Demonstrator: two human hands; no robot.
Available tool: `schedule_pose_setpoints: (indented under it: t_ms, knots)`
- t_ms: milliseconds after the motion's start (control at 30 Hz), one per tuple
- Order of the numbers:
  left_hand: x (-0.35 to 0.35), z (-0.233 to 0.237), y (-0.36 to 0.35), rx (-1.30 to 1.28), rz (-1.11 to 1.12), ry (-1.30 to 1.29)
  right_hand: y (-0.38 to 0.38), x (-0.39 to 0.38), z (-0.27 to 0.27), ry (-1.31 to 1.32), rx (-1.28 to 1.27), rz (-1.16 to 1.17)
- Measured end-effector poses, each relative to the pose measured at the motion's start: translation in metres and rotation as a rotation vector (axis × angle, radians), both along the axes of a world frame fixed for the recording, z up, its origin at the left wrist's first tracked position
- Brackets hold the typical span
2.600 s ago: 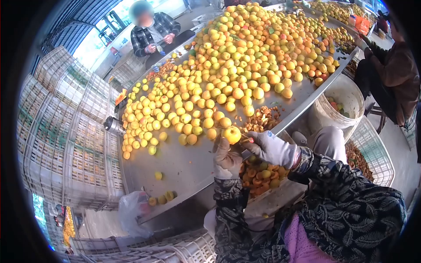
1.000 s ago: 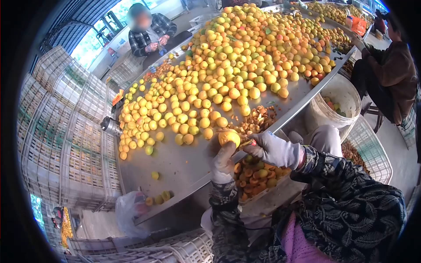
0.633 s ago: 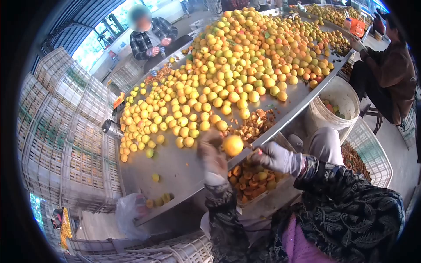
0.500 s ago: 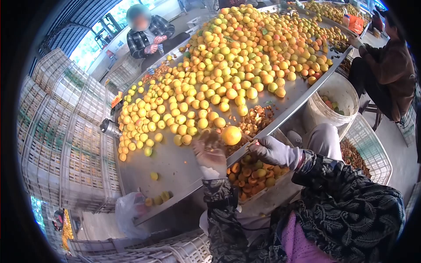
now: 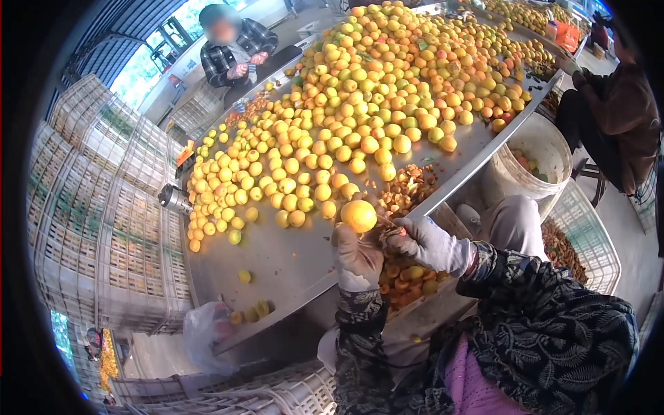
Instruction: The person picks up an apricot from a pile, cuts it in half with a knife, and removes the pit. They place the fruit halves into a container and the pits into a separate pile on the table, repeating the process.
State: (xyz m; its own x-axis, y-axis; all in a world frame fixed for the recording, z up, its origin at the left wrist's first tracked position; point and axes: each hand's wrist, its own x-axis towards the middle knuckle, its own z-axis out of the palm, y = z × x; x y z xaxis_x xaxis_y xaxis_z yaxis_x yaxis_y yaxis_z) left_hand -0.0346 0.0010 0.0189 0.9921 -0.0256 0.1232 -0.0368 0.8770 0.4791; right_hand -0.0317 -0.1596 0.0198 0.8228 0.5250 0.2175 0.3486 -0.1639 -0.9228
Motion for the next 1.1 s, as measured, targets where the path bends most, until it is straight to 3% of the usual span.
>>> schedule_pose_setpoints:
  t_ms: [33, 100, 167, 267, 300, 467, 533, 600, 667, 733, 767, 833, 867, 933, 1000, 1067, 1100]
  knots:
    - [0.001, 0.0, 0.001, 0.001, 0.001, 0.0, 0.003, -0.001, 0.004, 0.093, 0.026, -0.017]
    - [0.002, -0.001, 0.003, 0.278, 0.082, -0.079, 0.005, -0.002, 0.01, 0.188, 0.052, -0.033]
    - [0.0, -0.005, 0.001, 0.186, 0.084, -0.033, 0.005, -0.002, 0.015, 0.337, 0.032, -0.001]
    - [-0.002, -0.002, -0.01, 0.133, 0.106, 0.009, 0.012, -0.011, 0.02, 0.334, -0.012, -0.091]
    - [-0.004, 0.0, -0.013, 0.167, 0.133, 0.014, 0.02, -0.015, 0.011, 0.177, 0.183, -0.146]
    - [-0.006, 0.018, -0.01, 0.254, 0.176, -0.021, 0.019, -0.009, 0.016, 0.128, 0.067, -0.179]
    - [-0.008, 0.015, 0.005, 0.284, 0.057, -0.039, 0.009, -0.003, 0.03, 0.267, -0.025, 0.013]
    - [-0.007, 0.01, 0.013, 0.356, 0.073, -0.001, 0.006, -0.003, 0.029, 0.243, -0.012, -0.011]
    - [-0.007, 0.014, 0.022, 0.422, 0.09, 0.038, -0.002, 0.004, 0.039, 0.044, -0.036, 0.096]
    - [-0.008, 0.024, 0.033, 0.631, -0.03, -0.01, -0.012, 0.009, 0.04, 0.113, -0.128, 0.132]
    - [-0.008, 0.027, 0.035, 0.628, -0.027, -0.009, -0.017, 0.013, 0.035, 0.136, -0.121, 0.207]
    - [-0.009, 0.031, 0.038, 0.95, 0.024, -0.127, -0.022, 0.024, 0.023, 0.121, -0.088, 0.337]
    - [-0.009, 0.027, 0.035, 0.951, 0.024, -0.129, -0.02, 0.023, 0.016, 0.12, -0.087, 0.336]
    - [-0.005, 0.015, 0.022, 0.331, -0.065, 0.0, -0.015, 0.018, 0.011, 0.054, 0.157, 0.233]
    - [-0.002, 0.011, 0.006, 0.277, 0.023, 0.021, -0.007, 0.016, 0.006, -0.014, 0.068, 0.178]
    - [0.002, 0.013, -0.002, 0.224, 0.114, 0.046, 0.014, 0.011, -0.011, 0.368, 0.658, -0.161]
    - [0.004, 0.015, -0.004, 0.309, 0.261, 0.051, 0.006, 0.015, -0.013, 0.48, 0.8, -0.176]
